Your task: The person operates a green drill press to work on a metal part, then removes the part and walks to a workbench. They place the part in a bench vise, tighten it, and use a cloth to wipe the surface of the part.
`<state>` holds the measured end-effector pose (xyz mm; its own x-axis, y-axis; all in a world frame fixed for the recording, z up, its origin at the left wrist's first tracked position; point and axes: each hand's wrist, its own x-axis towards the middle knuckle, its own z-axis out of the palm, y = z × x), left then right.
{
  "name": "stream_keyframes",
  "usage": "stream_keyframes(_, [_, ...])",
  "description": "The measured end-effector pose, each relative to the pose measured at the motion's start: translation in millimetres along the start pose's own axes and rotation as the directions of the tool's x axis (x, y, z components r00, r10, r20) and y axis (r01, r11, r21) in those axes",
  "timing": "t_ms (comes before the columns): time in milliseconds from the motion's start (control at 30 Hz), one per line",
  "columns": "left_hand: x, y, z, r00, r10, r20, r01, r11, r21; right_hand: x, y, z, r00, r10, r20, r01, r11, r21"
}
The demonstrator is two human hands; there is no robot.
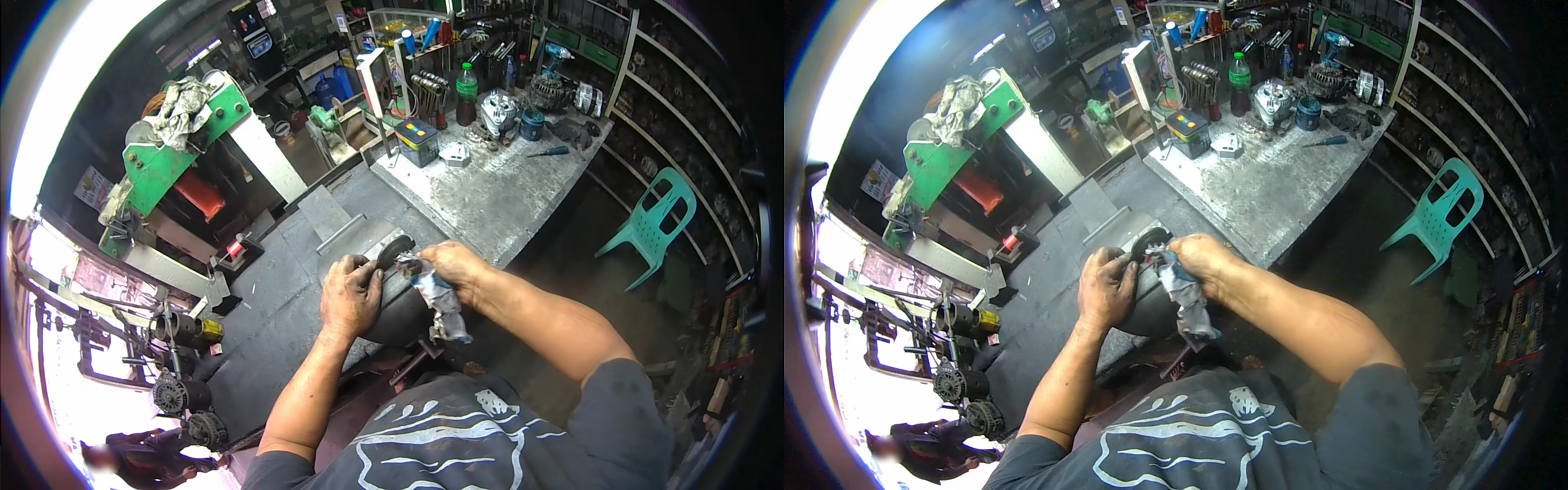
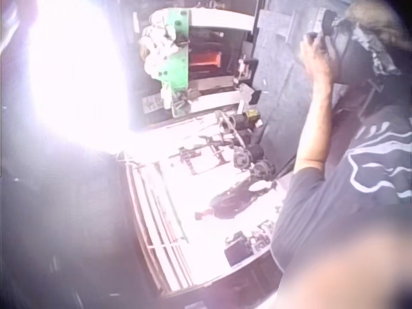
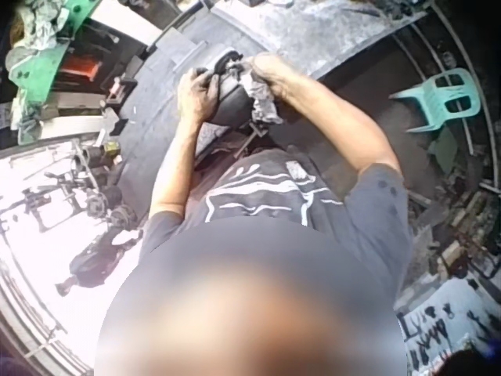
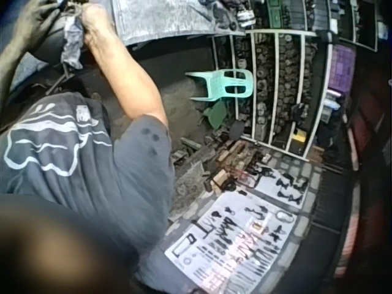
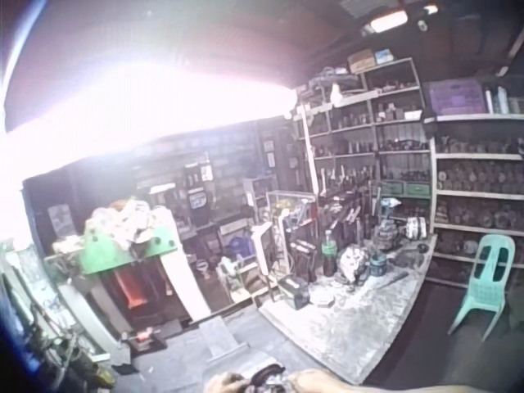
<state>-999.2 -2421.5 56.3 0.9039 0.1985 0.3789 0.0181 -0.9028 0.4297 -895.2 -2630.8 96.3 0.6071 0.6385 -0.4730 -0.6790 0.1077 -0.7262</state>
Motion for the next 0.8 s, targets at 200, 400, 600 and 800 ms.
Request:
stream_keyframes(200, [0.2,-3.0,-0.9,1.000,-0.022,0.003,0.022,0.999,-0.034,-21.8,-8.0,-13.6,0.979,-0.033,-0.200,-0.032,0.949,-0.314])
stream_keyframes(400, [0.4,-3.4,-3.1,1.000,-0.020,0.016,0.021,0.998,-0.059,0.6,21.8,-2.9,0.759,-0.526,0.384,0.309,-0.228,-0.923])
stream_keyframes(600, [0.6,-6.8,-6.2,0.999,-0.016,0.037,0.020,0.995,-0.100,-8.3,48.9,-14.4,0.832,-0.478,0.282,0.114,-0.350,-0.930])
stream_keyframes(800, [4.5,-7.1,-7.4,0.999,-0.006,0.036,0.010,0.994,-0.112,-4.3,69.0,4.7,0.867,-0.484,0.115,0.122,-0.017,-0.992])
